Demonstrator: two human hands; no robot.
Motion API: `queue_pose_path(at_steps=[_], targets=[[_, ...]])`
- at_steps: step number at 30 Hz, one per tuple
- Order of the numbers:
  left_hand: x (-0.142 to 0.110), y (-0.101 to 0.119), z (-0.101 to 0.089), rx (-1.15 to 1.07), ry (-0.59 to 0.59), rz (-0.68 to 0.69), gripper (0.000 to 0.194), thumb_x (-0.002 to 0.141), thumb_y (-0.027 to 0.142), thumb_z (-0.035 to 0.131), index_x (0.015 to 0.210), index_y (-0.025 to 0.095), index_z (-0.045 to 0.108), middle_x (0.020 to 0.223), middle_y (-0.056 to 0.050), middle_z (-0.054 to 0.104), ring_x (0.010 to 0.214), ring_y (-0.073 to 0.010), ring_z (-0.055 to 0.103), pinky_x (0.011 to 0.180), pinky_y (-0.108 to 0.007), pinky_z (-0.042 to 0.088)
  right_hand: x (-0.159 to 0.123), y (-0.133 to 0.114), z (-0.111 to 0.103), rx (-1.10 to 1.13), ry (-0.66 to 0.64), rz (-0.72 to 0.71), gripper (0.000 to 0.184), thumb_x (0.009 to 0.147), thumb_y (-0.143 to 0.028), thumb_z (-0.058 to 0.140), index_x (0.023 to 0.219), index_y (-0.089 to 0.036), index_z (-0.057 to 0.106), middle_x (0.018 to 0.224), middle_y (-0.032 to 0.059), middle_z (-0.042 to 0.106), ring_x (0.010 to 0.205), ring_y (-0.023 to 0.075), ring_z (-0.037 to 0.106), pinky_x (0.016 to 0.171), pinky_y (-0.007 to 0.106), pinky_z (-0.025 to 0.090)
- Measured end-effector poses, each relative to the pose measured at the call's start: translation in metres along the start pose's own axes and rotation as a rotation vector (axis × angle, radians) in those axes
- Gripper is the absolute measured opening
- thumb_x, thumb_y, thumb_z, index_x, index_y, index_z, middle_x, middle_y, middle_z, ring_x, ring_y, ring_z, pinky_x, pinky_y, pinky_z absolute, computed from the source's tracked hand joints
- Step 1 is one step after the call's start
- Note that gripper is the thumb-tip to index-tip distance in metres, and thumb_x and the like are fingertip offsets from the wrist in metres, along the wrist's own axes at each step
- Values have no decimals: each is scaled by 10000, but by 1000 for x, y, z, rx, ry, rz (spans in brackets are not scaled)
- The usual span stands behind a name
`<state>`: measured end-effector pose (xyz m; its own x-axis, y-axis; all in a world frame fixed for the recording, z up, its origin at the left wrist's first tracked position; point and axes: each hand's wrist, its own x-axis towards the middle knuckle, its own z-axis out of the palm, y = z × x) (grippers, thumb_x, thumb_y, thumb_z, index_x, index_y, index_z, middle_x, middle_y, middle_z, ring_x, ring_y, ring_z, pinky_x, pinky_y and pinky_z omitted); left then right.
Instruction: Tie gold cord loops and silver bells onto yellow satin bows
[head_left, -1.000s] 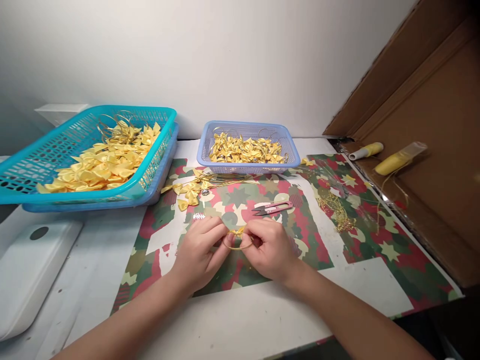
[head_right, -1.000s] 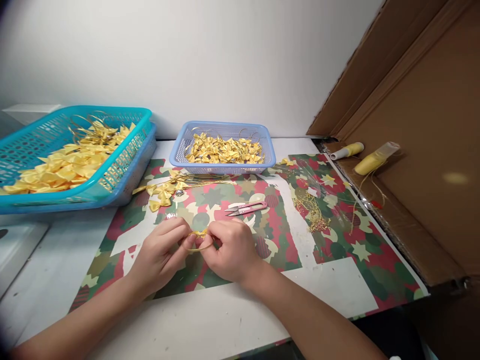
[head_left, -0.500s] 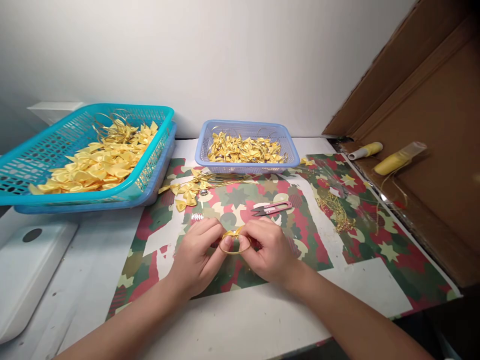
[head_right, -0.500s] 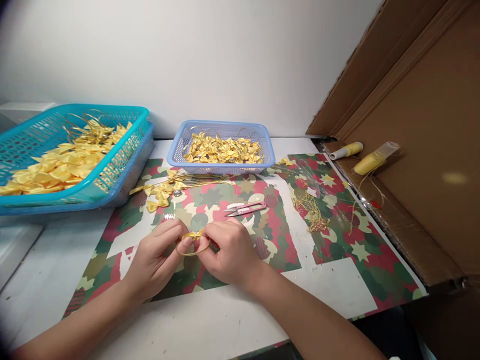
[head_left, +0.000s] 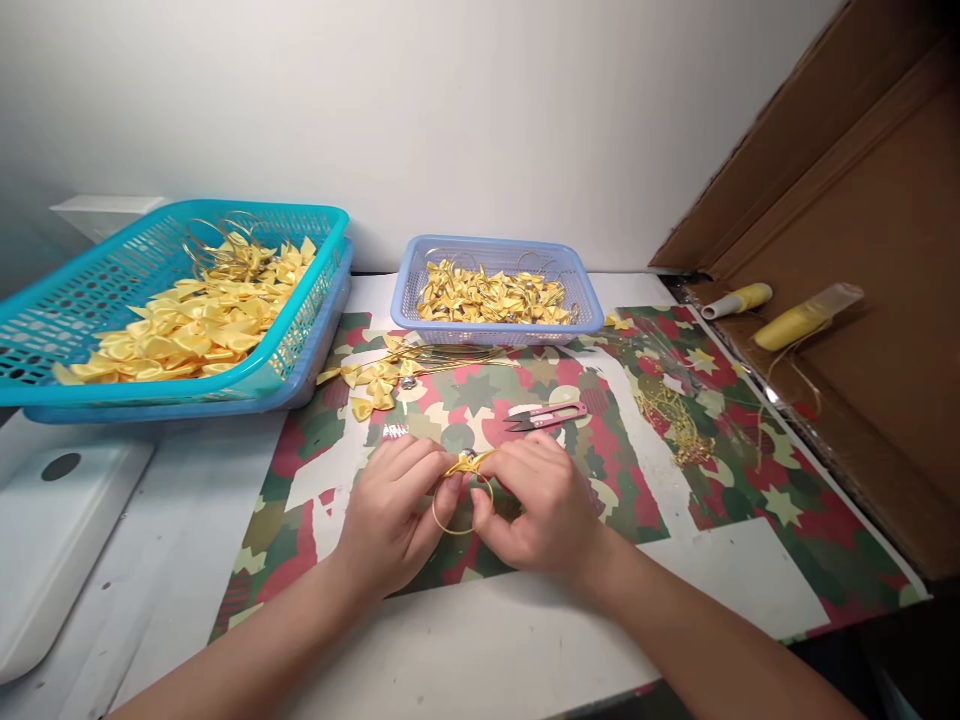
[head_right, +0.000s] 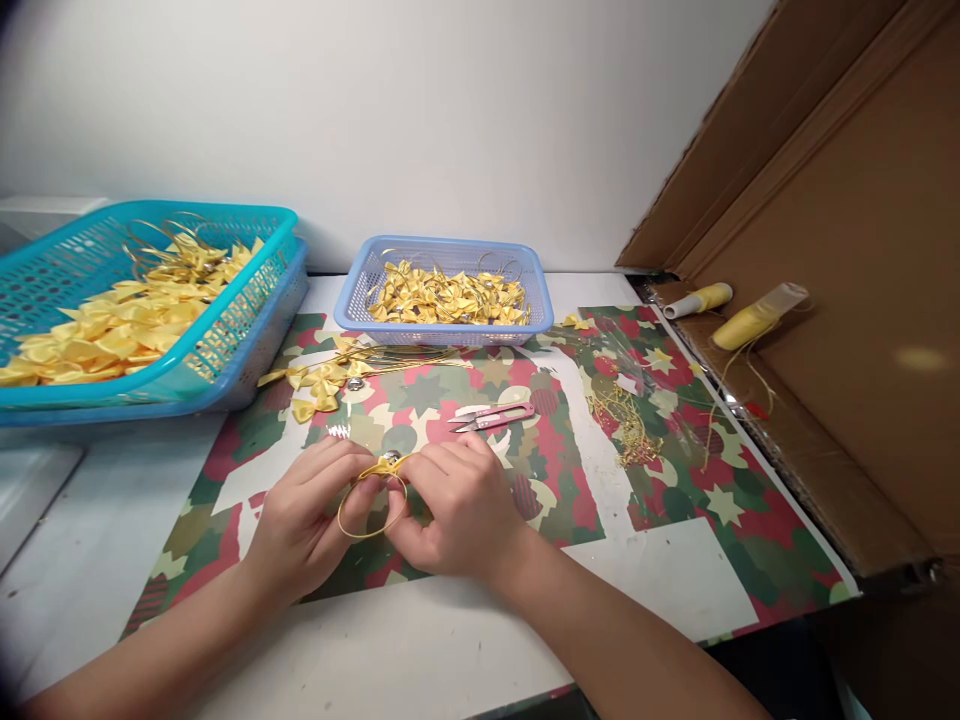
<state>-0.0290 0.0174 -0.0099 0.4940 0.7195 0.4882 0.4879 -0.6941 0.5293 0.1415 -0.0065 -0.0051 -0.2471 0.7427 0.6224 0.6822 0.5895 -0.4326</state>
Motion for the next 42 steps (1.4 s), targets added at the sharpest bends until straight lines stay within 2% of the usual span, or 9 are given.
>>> queue_pose_path(at_steps=[8,17,24,28,32,35,37,39,42], targets=[[-1,0,0,34,13,25,114,878,116,478,820,189,543,704,-32,571,655,-173,450,603,-299,352,0,0,0,-2,8,3,150,810,-151,460,671,-181,508,550,-22,531,531,119,427,573,297,266],[0,1,1,-26,-12,-17,108,878,127,499,795,195,520,683,-12,533,655,-165,435,613,-295,351,-1,0,4,-24,-7,-7,232,808,-119,431,592,-202,419,512,-35,439,507,114,362,549,297,264],[-1,9,1,-209,-19,-186,211,913,161,454,723,194,539,637,8,517,639,-143,444,605,-266,370,-3,-7,9,235,58,207,258,765,-149,463,559,-206,317,477,-65,304,457,83,286,482,240,270],[0,8,-3,-279,-61,-262,254,917,211,452,680,192,541,614,8,512,620,-139,444,583,-258,367,-3,-5,7,250,43,243,252,775,-171,459,557,-210,337,468,-61,330,451,86,314,476,235,281],[6,-4,-13,-552,-291,-318,167,852,316,511,776,192,593,678,-9,534,622,-144,446,562,-261,370,-1,7,0,181,-42,61,197,772,-138,425,592,-209,389,498,-54,387,484,100,331,539,262,296],[9,-11,-16,-864,-363,-538,294,851,430,474,951,188,607,759,-36,558,598,-137,458,523,-258,388,3,17,-6,109,-157,-149,165,760,-113,419,625,-209,422,542,-43,420,522,114,348,561,274,274],[10,-10,-15,-958,-400,-690,302,860,450,499,993,193,585,753,-29,552,566,-120,451,484,-239,381,6,19,-11,81,-224,-244,171,769,-111,409,631,-211,423,556,-43,414,526,119,330,572,276,268],[11,-7,-12,-976,-458,-765,263,838,422,581,975,198,567,725,-6,536,551,-102,444,464,-211,366,8,20,-13,71,-263,-280,186,799,-120,394,641,-212,430,564,-43,408,526,123,310,581,278,269],[10,-4,-9,-1024,-515,-777,250,823,383,632,971,192,570,732,-3,553,583,-101,489,506,-209,411,8,19,-14,80,-285,-221,207,861,-161,382,675,-206,461,592,-33,447,557,126,341,601,281,275]])
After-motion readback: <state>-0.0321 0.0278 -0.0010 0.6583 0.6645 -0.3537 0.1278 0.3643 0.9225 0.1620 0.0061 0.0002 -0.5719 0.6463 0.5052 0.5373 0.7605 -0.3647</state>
